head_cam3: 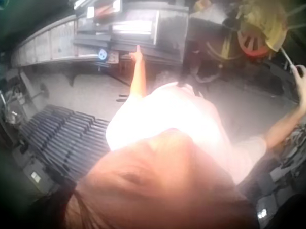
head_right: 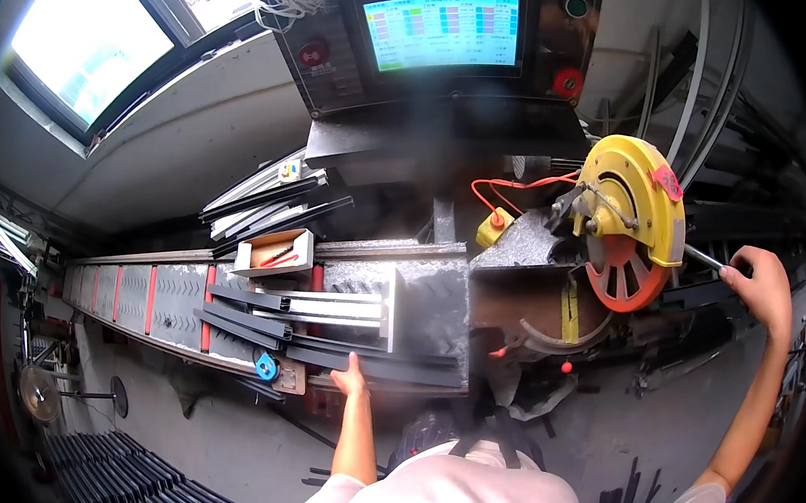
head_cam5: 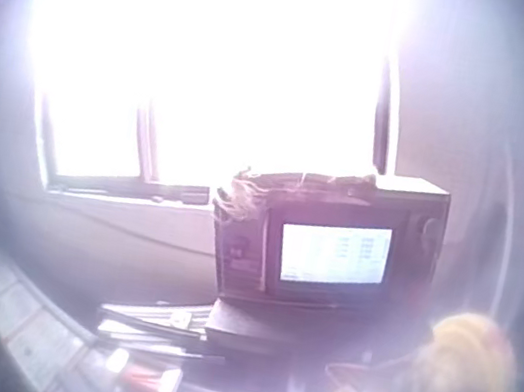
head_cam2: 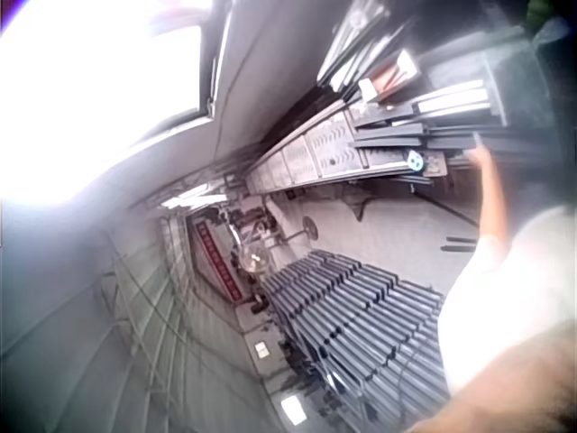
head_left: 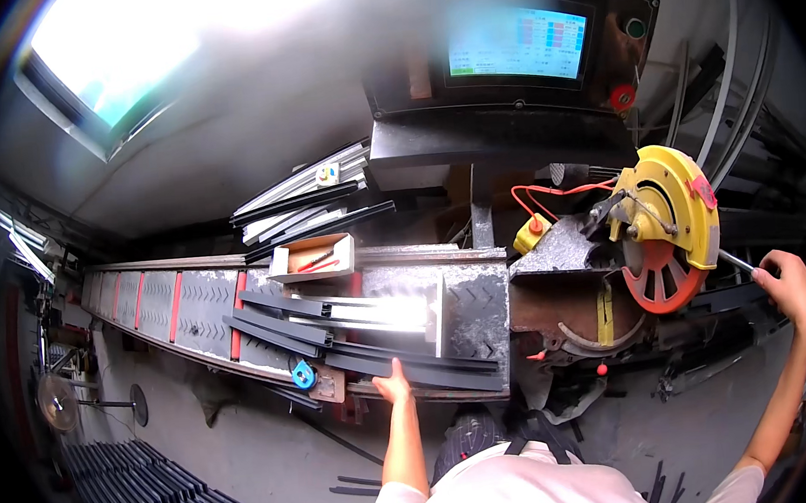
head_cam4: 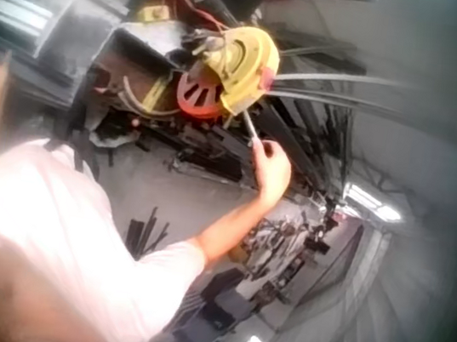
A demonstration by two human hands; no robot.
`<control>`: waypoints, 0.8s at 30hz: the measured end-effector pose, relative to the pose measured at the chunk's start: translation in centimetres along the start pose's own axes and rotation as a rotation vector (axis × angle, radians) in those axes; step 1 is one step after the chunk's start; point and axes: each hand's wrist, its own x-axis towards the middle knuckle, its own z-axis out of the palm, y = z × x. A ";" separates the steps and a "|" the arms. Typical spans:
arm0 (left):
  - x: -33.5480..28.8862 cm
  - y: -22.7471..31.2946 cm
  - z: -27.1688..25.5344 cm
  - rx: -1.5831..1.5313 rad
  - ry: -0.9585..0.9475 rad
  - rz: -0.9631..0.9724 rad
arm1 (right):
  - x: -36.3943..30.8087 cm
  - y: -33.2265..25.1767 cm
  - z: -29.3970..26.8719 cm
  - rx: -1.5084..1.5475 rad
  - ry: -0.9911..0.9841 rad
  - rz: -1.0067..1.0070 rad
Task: The person inputs settings on a control screen, cuts metal frame profiles using a chop saw, stacks the cut pieces on the floor, and cuts additional metal profiles with the saw.
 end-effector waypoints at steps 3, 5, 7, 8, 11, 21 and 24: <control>0.6 0.9 0.9 -0.115 -0.082 -0.009 | 0.1 -0.4 -0.1 -0.017 0.001 0.000; 0.9 1.8 1.6 -0.353 -0.054 -0.273 | 0.5 1.6 0.0 -0.060 0.028 -0.111; 2.3 0.2 2.3 -0.423 -0.115 -0.318 | 0.6 2.1 0.0 -0.102 0.055 -0.162; 2.4 -0.1 2.4 -0.442 -0.110 -0.367 | 0.4 1.6 0.0 -0.116 0.065 -0.168; 1.6 -0.2 1.1 -0.453 -0.159 -0.457 | 0.1 -0.9 -0.1 -0.139 0.067 -0.101; -0.9 -0.7 -1.6 -0.682 -0.241 -0.611 | 0.1 1.4 0.5 -0.208 0.196 -0.259; -2.6 -0.6 -2.5 -0.793 -0.224 -0.532 | 0.1 0.6 0.4 -0.225 0.212 -0.268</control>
